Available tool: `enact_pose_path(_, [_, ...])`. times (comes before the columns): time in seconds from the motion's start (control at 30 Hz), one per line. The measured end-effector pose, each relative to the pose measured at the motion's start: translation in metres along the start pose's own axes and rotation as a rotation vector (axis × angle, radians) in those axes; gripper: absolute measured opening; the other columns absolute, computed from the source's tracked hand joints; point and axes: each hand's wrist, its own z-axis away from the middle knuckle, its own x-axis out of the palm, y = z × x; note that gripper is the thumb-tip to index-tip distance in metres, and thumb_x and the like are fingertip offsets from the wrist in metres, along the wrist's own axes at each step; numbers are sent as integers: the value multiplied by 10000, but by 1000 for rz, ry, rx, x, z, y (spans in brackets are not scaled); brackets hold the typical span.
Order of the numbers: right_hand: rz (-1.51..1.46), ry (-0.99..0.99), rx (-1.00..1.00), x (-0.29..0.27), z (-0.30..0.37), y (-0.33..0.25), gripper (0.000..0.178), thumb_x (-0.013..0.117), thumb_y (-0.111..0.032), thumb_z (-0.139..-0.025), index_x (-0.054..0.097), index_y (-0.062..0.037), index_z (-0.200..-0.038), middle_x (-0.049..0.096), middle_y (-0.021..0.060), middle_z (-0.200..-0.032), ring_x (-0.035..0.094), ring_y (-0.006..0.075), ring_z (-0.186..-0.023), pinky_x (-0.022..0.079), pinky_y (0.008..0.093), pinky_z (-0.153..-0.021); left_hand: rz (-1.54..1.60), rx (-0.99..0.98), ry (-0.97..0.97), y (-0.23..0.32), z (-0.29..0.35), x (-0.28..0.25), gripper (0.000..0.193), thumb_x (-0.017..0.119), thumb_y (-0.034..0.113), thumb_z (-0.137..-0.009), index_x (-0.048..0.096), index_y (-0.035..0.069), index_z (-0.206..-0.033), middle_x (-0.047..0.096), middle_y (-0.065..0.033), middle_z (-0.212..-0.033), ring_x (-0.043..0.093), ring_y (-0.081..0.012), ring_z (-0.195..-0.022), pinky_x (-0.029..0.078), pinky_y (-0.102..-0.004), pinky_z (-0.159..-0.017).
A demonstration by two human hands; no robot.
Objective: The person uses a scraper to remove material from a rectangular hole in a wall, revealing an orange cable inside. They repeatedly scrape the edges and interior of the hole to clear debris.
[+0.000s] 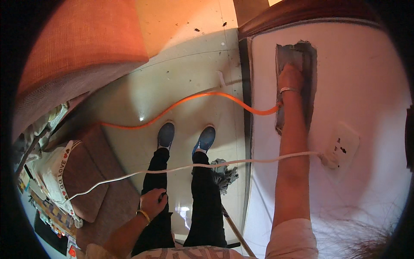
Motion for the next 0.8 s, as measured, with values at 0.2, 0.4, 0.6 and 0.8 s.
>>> enact_pose_path(0.2, [-348, 285, -44, 16, 23, 26, 204, 521, -178, -803, 653, -99, -936, 642, 147, -926, 613, 332, -875, 495, 406, -756, 45, 15, 19, -1, 2, -1, 198, 627, 183, -756, 621, 77, -923, 602, -58, -731, 600, -225, -660, 485, -345, -599])
enact_pose_path(0.4, [56, 50, 45, 14, -1, 19, 190, 555, -208, -798, 654, -93, -912, 642, 146, -918, 613, 339, -841, 495, 411, -741, 19, 9, 5, -4, 0, 1, 196, 632, 185, -752, 632, 86, -921, 603, -69, -726, 600, -230, -633, 487, -346, -579])
enact_pose_path(0.6, [-635, 216, -7, 35, 14, 56, 251, 440, -130, -823, 651, -115, -958, 655, 142, -910, 635, 315, -835, 523, 399, -727, 36, 18, -10, -6, -3, 0, 193, 622, 195, -758, 630, 91, -921, 597, -60, -720, 600, -234, -656, 486, -360, -598])
enact_pose_path(0.8, [7, 167, -21, 4, 11, 25, 186, 516, -148, -813, 661, -122, -927, 658, 136, -919, 630, 296, -870, 510, 407, -744, -3, 37, -3, -7, -1, -4, 190, 632, 177, -756, 626, 78, -918, 597, -62, -718, 599, -234, -646, 485, -350, -588])
